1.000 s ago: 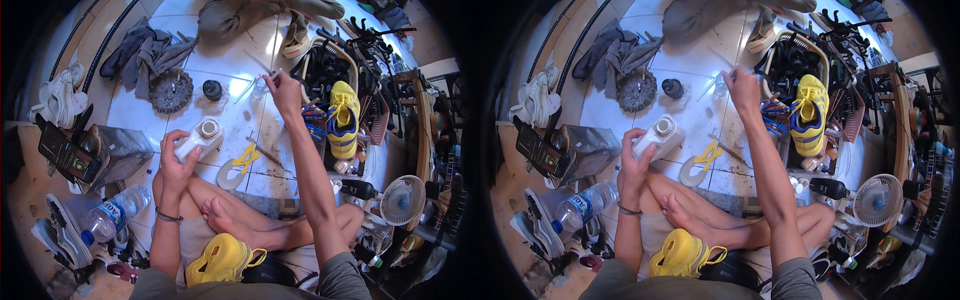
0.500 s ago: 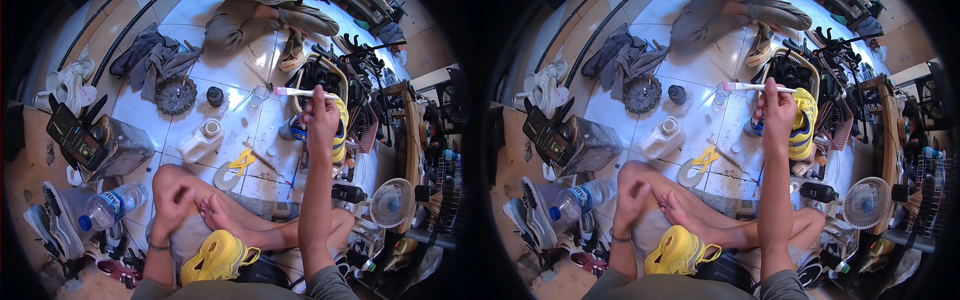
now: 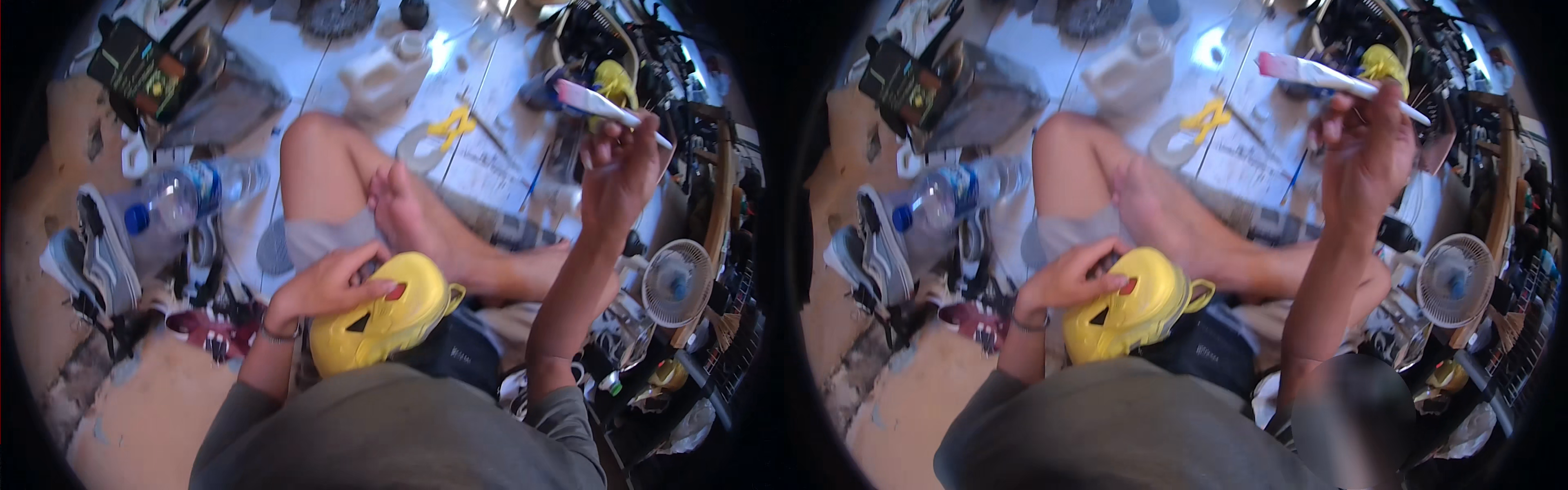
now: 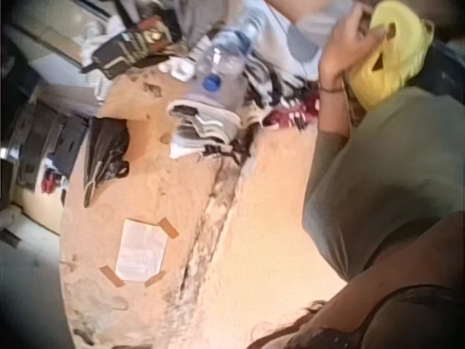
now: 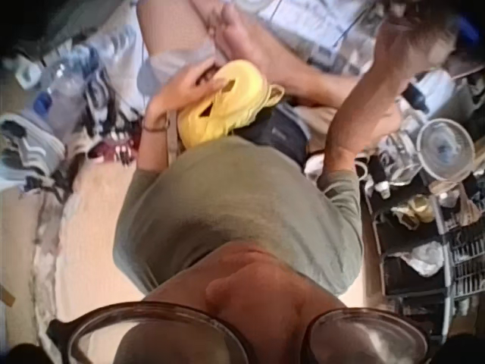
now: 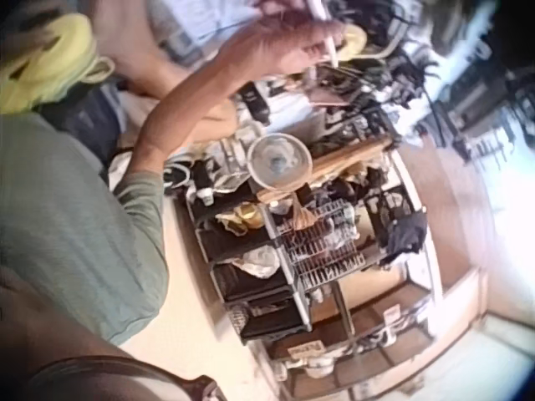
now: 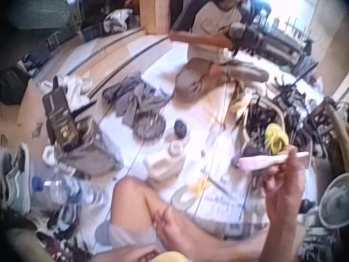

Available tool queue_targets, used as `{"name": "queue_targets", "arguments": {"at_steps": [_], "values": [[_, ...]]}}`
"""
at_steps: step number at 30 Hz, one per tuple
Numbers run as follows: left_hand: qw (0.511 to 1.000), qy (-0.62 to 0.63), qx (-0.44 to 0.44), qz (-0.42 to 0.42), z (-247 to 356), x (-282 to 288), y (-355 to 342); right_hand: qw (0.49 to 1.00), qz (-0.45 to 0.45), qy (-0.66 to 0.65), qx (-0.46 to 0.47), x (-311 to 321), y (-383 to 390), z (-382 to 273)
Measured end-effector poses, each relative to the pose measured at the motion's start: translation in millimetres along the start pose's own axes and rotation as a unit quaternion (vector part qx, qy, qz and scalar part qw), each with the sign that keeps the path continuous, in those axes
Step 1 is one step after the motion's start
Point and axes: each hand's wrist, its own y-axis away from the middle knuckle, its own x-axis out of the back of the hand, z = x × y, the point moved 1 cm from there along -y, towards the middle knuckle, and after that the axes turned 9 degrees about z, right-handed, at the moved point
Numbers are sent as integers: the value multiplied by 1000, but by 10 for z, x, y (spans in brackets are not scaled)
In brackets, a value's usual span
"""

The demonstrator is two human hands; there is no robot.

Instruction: Applying yellow paint or adhesive to the sole of a sneaker using a brush.

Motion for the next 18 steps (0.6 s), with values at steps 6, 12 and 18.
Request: {"name": "queue_targets", "arguments": {"at_steps": [6, 12, 18], "values": [[980, 136, -107, -100, -205, -341, 31, 997, -10, 6, -79, 581, 1123, 111], [959, 249, -67, -116, -140, -593, 187, 990, 31, -71, -115, 878, 1769, 137], [974, 197, -33, -104, 80, -688, 326, 991, 30, -94, -94, 972, 1958, 5]]}}
